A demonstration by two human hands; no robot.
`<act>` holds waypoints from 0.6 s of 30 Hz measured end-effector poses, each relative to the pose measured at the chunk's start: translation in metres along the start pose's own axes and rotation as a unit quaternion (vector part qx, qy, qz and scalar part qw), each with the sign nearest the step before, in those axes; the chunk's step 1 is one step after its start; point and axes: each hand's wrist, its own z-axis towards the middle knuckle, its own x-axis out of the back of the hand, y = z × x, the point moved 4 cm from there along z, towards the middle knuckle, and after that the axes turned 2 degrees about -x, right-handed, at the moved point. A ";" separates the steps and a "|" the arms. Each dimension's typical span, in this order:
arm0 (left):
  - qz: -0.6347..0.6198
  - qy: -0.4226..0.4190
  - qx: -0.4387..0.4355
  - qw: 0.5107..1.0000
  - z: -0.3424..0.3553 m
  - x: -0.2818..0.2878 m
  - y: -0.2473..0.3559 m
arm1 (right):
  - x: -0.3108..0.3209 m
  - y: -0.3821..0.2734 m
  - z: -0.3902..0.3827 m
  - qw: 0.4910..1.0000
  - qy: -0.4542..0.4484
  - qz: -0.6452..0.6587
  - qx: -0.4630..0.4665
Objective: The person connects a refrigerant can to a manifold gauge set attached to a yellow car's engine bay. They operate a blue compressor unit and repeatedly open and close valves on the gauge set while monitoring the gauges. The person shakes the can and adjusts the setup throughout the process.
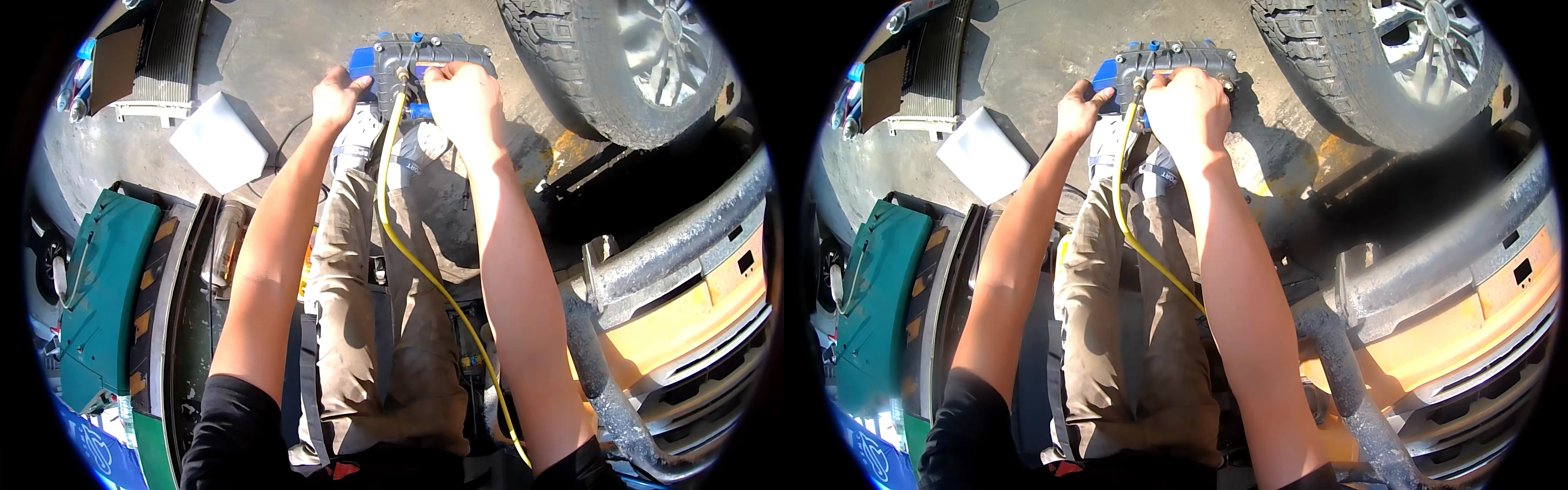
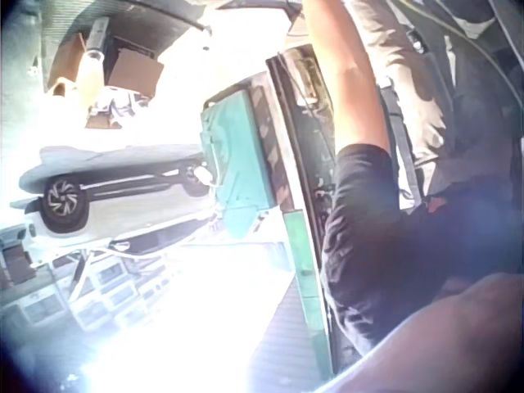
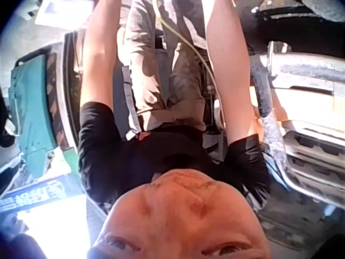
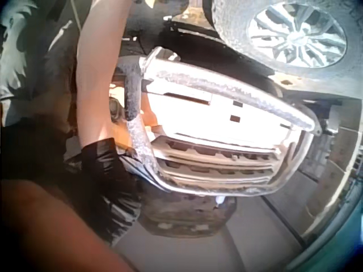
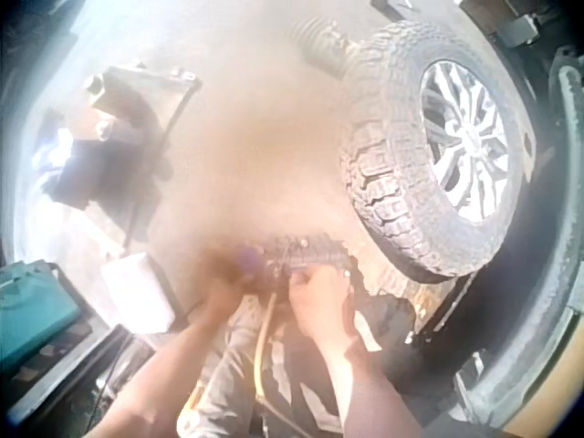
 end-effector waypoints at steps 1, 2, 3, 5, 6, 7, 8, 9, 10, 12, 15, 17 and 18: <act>-0.019 0.019 0.018 0.999 0.006 0.001 -0.006 | -0.007 0.000 0.013 0.997 -0.021 -0.070 0.007; -0.008 0.006 0.044 0.999 0.005 0.003 -0.003 | -0.017 0.004 0.025 0.994 -0.103 -0.017 -0.044; 0.004 -0.006 0.070 0.998 0.002 0.007 0.003 | -0.026 0.005 0.033 0.978 -0.183 0.038 -0.095; 0.025 0.048 0.096 0.994 -0.007 0.014 -0.002 | -0.047 0.009 0.044 0.930 -0.304 0.128 -0.164; 0.004 0.093 0.101 0.991 -0.022 0.016 0.000 | -0.050 0.010 0.045 0.922 -0.318 0.111 -0.190; -0.066 0.075 0.135 0.986 -0.034 0.012 0.001 | -0.050 0.008 0.050 0.908 -0.343 0.110 -0.212; -0.289 0.002 0.197 0.937 -0.056 0.001 0.009 | -0.047 0.008 0.049 0.892 -0.367 0.109 -0.240; -0.429 -0.062 0.188 0.881 -0.081 -0.006 0.028 | -0.051 0.013 0.054 0.863 -0.384 0.140 -0.296; -0.422 -0.080 0.138 0.892 -0.097 -0.022 0.028 | -0.055 0.016 0.058 0.851 -0.402 0.138 -0.309; -0.518 -0.149 0.169 0.825 -0.129 -0.022 0.062 | -0.061 0.024 0.065 0.823 -0.436 0.134 -0.339; -0.486 -0.084 0.160 0.855 -0.130 -0.022 0.078 | -0.063 0.019 0.068 0.858 -0.362 0.115 -0.345; -0.407 -0.023 0.123 0.905 -0.127 -0.012 0.086 | -0.062 0.007 0.067 0.901 -0.309 0.083 -0.292; -0.375 -0.028 0.138 0.916 -0.127 -0.004 0.087 | -0.062 -0.002 0.065 0.929 -0.273 0.068 -0.241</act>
